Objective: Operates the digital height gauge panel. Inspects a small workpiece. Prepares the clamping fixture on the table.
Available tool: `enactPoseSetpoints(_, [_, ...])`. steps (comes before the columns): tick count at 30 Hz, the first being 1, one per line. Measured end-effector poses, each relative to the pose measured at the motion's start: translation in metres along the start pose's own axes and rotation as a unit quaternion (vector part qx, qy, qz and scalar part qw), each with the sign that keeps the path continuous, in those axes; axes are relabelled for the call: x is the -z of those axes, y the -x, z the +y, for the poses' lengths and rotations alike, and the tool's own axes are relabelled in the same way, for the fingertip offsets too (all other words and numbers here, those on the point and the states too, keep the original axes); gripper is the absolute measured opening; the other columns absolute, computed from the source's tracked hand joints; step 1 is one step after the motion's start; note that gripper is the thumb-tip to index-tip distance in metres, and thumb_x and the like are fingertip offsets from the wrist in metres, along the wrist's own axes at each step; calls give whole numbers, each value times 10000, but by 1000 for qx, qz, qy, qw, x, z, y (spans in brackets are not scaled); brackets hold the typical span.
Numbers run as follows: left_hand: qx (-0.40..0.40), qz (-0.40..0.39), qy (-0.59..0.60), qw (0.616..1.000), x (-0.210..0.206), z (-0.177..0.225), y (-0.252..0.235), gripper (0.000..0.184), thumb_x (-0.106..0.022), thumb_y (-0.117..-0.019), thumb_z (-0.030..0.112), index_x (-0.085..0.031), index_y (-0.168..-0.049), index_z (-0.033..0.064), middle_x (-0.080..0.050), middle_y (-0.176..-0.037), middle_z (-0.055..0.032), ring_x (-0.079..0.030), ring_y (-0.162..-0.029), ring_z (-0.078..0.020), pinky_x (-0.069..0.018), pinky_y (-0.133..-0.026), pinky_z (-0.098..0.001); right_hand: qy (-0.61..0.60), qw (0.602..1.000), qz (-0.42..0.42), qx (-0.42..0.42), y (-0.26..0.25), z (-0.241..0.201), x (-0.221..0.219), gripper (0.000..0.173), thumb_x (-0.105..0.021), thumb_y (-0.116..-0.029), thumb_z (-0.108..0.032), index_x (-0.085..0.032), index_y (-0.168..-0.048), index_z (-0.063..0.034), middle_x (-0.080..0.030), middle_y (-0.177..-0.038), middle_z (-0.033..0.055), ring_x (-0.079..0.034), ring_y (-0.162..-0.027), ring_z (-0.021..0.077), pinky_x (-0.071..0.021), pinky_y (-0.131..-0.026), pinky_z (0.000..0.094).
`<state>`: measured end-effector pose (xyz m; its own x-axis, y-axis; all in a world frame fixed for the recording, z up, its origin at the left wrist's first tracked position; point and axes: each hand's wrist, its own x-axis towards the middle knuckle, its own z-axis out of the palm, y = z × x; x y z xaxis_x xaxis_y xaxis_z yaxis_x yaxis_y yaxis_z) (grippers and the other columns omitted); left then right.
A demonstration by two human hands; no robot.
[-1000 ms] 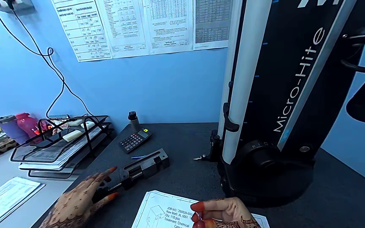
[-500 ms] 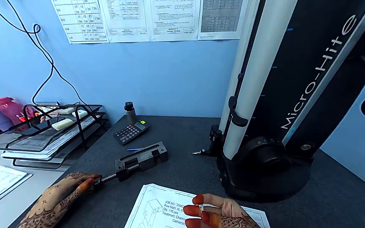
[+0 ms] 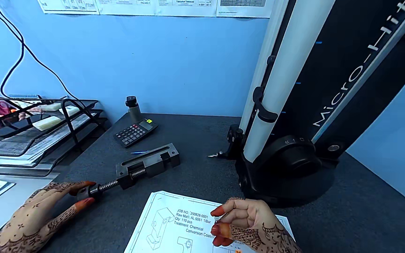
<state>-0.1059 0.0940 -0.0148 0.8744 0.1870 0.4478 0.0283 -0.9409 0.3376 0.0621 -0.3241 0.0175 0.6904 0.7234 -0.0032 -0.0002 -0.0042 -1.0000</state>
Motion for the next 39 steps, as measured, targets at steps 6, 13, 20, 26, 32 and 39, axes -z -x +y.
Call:
enactPoseSetpoints(6, [9, 54, 8, 998, -8, -9, -4, 640, -415, -1033, 512, -726, -1043, -47, -716, -1076, -235, -659, -1069, -400, -464, -967, -580, 40, 999, 6, 33, -4, 7, 3, 175, -754, -875, -39, -738, -1048, -19, -772, -906, 31, -761, -787, 130, -652, -745, 276])
enactPoseSetpoints(13, [-23, 82, 30, 996, -12, -13, -7, 604, -532, -953, 616, -695, -1134, 63, -718, -1053, -97, -671, -973, -243, -529, -865, -479, 66, 993, -6, 95, -29, -2, 1, 175, -715, -898, -4, -732, -1073, -2, -768, -923, 40, -755, -792, 134, -650, -757, 286])
enactPoseSetpoints(20, [29, 53, 11, 998, -11, -10, -8, 647, -358, -1055, 509, -754, -1008, 0, -733, -1059, -187, -678, -1082, -368, -501, -958, -560, 302, 944, 47, 126, -102, -2, -31, 149, -778, -854, -127, -753, -987, -66, -757, -909, 13, -730, -850, 68, -601, -797, 222])
enactPoseSetpoints(26, [24, 42, -10, 999, -11, -12, -3, 654, -327, -1054, 532, -748, -1069, 32, -717, -1114, -201, -663, -1108, -413, -466, -955, -648, 448, 885, 12, 128, -147, -3, -54, 162, -748, -889, -133, -768, -1018, -37, -756, -953, 92, -715, -885, 158, -556, -850, 303])
enactPoseSetpoints(32, [26, 23, -18, 999, -7, -8, 2, 634, -351, -1044, 560, -742, -1133, 69, -725, -1151, -169, -664, -1135, -397, -466, -959, -646, 508, 857, -63, 52, -164, -26, -58, 199, -772, -888, -175, -766, -1057, -70, -736, -937, 94, -683, -887, 181, -521, -855, 356])
enactPoseSetpoints(39, [27, 26, -40, 998, -6, -5, 3, 657, -323, -1043, 590, -738, -1159, 93, -731, -1168, -143, -669, -1151, -369, -459, -986, -622, 573, 813, -96, 23, -168, -36, -58, 225, -759, -914, -255, -774, -1060, -85, -749, -982, 99, -702, -947, 221, -531, -901, 415])
